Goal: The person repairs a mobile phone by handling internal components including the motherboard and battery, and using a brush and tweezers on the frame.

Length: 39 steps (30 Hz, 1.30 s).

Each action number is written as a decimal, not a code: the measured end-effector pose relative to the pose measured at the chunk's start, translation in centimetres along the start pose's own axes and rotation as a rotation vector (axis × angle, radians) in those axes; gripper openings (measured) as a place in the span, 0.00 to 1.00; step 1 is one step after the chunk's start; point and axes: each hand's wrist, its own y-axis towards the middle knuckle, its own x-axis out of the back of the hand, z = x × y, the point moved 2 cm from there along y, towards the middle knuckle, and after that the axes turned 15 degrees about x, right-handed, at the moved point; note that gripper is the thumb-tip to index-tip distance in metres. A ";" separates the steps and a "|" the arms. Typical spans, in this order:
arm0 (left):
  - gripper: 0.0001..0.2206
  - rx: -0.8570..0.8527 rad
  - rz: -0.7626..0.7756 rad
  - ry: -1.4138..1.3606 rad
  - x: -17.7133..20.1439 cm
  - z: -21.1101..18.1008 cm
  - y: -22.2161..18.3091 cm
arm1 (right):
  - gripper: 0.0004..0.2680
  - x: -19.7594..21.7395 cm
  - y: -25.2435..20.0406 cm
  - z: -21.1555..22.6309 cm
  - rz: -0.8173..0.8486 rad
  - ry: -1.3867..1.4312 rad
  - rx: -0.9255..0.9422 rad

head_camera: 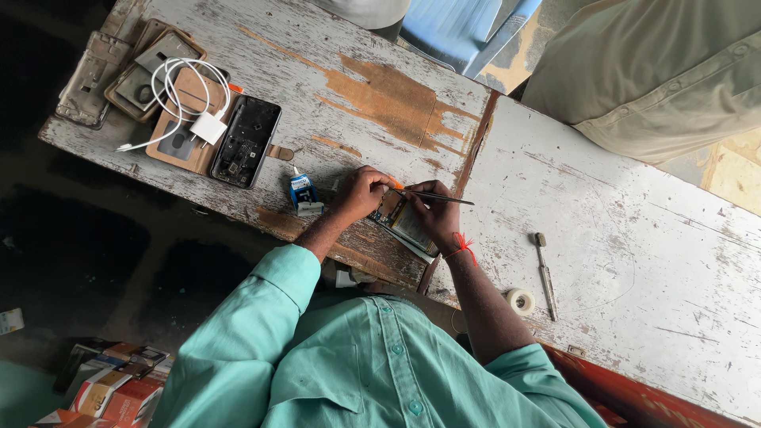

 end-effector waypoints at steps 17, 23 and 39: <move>0.06 0.230 0.012 0.053 0.3 0.4 1.0 | 0.05 -0.3 0.4 2.2 0.103 -0.092 0.076; 0.07 0.270 0.016 0.082 0.3 0.2 1.2 | 0.04 -0.5 -0.2 3.7 0.143 -0.378 0.100; 0.05 0.128 0.016 -0.006 0.5 0.1 0.5 | 0.05 -0.1 -0.6 1.1 0.047 0.000 0.062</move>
